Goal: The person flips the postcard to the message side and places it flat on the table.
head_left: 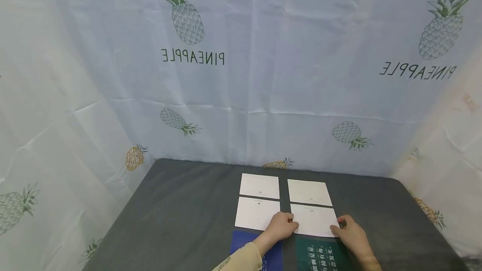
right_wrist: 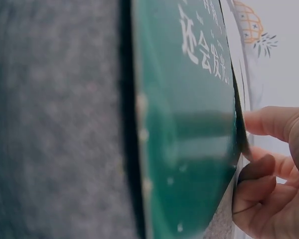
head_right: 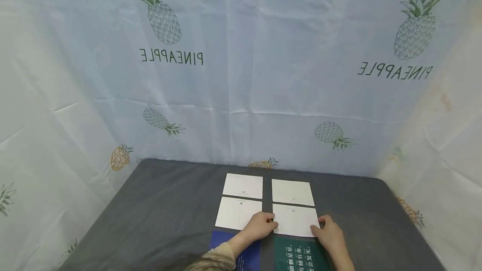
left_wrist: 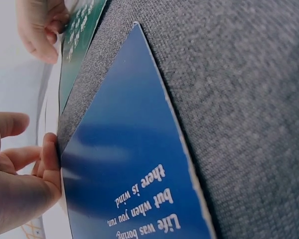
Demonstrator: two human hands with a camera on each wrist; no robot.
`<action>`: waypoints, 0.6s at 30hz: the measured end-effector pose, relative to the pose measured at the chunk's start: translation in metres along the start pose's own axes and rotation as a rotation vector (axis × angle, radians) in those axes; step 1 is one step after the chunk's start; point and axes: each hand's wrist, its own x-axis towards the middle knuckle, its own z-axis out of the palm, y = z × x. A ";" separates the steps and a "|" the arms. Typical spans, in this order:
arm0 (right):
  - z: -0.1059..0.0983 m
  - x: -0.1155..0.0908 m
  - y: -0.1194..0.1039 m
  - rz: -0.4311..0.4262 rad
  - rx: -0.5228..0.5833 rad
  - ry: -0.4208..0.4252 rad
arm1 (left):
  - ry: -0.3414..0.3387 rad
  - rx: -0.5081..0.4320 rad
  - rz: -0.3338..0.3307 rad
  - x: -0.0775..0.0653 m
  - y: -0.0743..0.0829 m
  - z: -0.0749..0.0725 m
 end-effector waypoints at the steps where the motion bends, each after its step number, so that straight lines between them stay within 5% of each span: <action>1: 0.000 0.000 0.000 0.003 -0.002 -0.003 | 0.002 0.003 0.001 0.000 0.000 0.000; 6: 0.000 0.000 -0.002 0.031 -0.013 -0.018 | 0.003 0.017 0.001 0.002 0.000 0.002; 13: -0.004 -0.006 -0.003 0.009 0.038 0.019 | 0.001 -0.045 -0.113 0.002 0.002 -0.002; 18: -0.008 -0.011 -0.005 0.000 0.060 0.061 | -0.015 -0.091 -0.126 0.000 0.001 -0.007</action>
